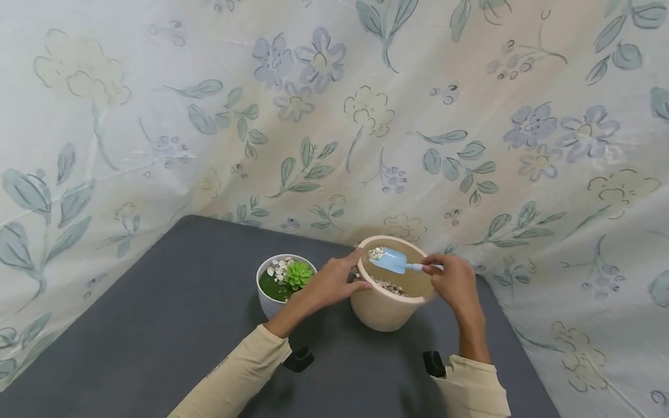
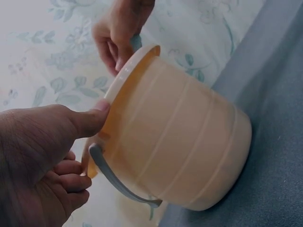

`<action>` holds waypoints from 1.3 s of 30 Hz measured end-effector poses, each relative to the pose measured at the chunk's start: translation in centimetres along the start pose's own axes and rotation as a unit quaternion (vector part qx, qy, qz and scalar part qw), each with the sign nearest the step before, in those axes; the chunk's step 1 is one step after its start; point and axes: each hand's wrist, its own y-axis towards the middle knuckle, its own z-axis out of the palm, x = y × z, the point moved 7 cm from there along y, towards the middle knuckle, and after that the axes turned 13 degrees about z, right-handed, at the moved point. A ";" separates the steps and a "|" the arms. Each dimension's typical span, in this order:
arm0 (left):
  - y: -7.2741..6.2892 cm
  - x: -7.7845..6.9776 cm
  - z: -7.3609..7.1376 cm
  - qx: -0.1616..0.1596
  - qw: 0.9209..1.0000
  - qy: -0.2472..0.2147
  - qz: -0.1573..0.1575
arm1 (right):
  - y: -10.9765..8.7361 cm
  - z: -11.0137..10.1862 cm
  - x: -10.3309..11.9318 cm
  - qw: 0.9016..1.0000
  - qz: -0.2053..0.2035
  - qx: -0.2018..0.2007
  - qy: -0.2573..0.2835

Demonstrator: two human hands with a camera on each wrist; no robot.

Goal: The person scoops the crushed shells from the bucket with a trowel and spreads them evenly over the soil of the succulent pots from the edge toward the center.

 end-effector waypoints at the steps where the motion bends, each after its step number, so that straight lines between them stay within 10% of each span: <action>1: 0.0 0.0 0.0 -0.002 1.000 -0.003 0.001 | -0.1 -0.3 0.0 1.000 0.003 -0.001 0.001; 12: -0.6 -0.1 -1.6 -0.037 0.998 -0.006 0.041 | -0.9 -2.0 1.2 0.999 0.012 0.020 0.022; 39: -5.9 2.7 -8.1 -0.077 0.994 0.074 -0.009 | -2.0 0.7 7.0 0.993 -0.057 0.068 0.075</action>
